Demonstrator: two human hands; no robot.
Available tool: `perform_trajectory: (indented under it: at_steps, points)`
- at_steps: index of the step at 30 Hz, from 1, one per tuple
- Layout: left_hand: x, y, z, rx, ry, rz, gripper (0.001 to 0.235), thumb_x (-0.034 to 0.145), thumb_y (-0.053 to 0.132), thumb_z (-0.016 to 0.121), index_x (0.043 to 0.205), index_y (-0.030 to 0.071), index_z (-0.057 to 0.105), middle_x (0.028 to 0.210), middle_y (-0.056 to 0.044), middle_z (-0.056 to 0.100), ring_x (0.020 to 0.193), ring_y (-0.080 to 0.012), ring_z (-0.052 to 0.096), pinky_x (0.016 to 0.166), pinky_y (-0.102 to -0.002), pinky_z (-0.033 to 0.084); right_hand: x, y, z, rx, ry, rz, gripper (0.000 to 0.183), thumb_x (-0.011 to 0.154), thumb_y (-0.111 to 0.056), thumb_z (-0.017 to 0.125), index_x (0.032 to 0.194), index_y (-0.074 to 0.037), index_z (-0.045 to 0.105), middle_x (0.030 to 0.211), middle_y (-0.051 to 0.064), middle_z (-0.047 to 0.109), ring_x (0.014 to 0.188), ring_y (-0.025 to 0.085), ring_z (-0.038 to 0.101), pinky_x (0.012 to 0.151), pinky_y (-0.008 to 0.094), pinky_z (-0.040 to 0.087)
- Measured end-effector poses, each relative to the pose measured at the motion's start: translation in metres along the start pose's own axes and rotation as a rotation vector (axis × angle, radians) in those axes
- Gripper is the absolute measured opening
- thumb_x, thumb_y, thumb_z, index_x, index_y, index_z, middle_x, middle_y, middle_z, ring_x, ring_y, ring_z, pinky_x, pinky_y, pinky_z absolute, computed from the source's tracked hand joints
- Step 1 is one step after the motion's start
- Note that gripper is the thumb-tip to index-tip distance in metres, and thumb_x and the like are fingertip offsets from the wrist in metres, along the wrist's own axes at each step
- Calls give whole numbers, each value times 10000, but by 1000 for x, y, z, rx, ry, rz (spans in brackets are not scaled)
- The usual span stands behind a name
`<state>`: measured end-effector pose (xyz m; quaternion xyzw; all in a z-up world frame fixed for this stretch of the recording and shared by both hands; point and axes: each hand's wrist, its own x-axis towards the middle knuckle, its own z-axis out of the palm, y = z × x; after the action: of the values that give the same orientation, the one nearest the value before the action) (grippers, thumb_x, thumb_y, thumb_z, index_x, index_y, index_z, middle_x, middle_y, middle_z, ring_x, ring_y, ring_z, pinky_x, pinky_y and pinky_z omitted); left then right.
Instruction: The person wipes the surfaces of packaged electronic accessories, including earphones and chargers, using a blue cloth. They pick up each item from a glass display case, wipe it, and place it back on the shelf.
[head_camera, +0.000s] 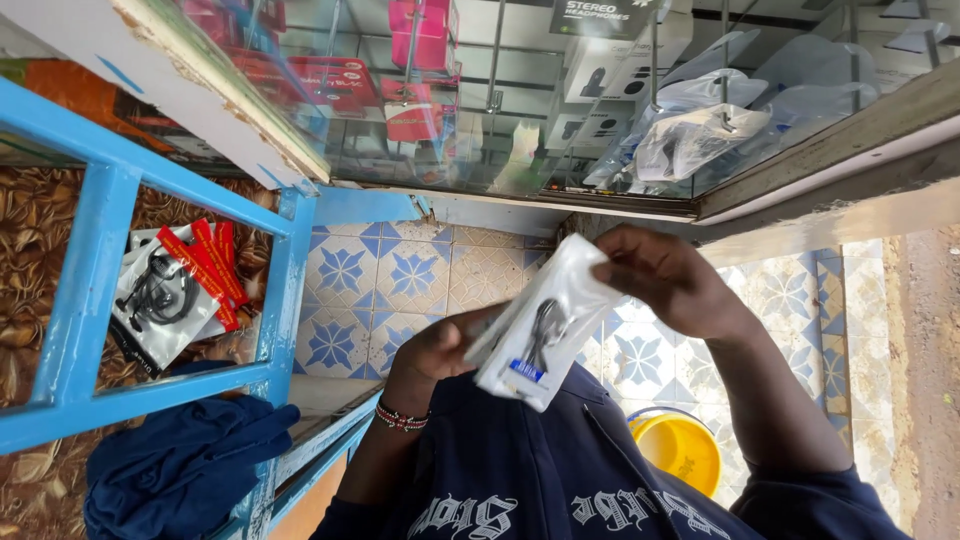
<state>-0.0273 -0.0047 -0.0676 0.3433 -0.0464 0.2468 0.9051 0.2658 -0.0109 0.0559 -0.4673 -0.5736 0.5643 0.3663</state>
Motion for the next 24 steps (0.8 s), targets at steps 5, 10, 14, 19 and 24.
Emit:
perform_trajectory:
  at_steps: [5,10,14,19,24]
  points:
    - [-3,-20,-2,106,409,208,1050,846,596,723,1645,145,210,1506,-208,514,1303,-370,573,1041,-621,483,3,48,5,115,282,123,244,1011,-96,639,1156,95,594,928,132,601,804,224,699,800,434,627]
    - [34,3,49,468,1064,44,1024,788,514,851,1548,155,266,1356,-258,540,1253,-331,538,1075,-557,404,2,68,35,114,368,106,298,1014,-134,672,1149,106,559,967,132,572,833,205,686,787,410,633]
    - [31,-8,38,321,1214,181,893,790,358,881,1468,75,373,1234,-197,608,1158,-255,599,957,-466,516,-1,68,48,147,398,97,279,1000,-109,678,1145,104,570,960,140,578,852,203,681,817,407,626]
    - [22,-16,24,282,1250,273,639,797,296,896,1310,95,572,1146,-107,701,1082,-179,650,882,-414,568,-5,72,38,225,369,84,240,978,-39,669,1160,96,593,965,139,604,855,189,696,855,398,617]
    - [18,-8,31,662,1221,213,643,905,361,783,1417,98,496,1221,-164,673,1179,-215,613,960,-455,546,-12,69,33,274,315,40,279,937,28,676,1193,122,618,998,175,652,868,202,708,872,400,600]
